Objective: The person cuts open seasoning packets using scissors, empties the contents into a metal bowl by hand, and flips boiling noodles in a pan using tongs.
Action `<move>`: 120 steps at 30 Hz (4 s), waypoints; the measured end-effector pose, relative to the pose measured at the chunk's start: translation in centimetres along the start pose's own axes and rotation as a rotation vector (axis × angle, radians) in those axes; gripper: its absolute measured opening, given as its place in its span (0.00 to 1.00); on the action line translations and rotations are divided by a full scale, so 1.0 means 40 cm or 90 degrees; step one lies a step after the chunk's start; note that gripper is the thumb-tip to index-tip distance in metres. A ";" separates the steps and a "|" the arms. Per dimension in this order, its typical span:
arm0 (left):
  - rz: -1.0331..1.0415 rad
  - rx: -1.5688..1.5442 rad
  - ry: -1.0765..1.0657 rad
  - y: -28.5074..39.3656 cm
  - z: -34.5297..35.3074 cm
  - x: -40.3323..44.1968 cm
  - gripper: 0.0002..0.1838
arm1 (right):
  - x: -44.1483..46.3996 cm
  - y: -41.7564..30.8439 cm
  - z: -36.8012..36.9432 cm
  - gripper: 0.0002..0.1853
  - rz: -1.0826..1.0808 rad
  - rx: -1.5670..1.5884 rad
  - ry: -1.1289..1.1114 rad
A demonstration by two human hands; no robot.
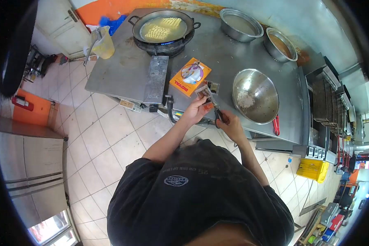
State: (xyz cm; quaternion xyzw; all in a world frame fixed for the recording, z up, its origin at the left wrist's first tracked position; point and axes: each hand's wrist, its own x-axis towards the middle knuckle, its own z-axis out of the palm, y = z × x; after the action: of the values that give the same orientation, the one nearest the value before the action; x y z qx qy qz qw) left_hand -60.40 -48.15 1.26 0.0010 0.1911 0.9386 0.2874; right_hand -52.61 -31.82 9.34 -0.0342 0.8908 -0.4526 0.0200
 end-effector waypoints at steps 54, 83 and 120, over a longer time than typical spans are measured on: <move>-0.081 -0.022 -0.049 -0.027 -0.065 0.005 0.13 | 0.033 -0.021 0.030 0.28 0.026 0.024 0.016; -0.113 -0.043 -0.081 -0.049 -0.146 0.027 0.16 | 0.090 0.040 0.051 0.28 0.035 0.002 -0.020; 0.011 1.048 -0.160 -0.012 0.338 0.339 0.11 | -0.016 0.081 -0.117 0.15 0.093 -0.049 -0.257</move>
State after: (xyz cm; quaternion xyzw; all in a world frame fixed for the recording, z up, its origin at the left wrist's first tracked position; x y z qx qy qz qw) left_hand -69.94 -35.61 12.16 0.3169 0.7827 0.4941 0.2066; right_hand -52.44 -26.10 9.50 -0.0601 0.8854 -0.3998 0.2293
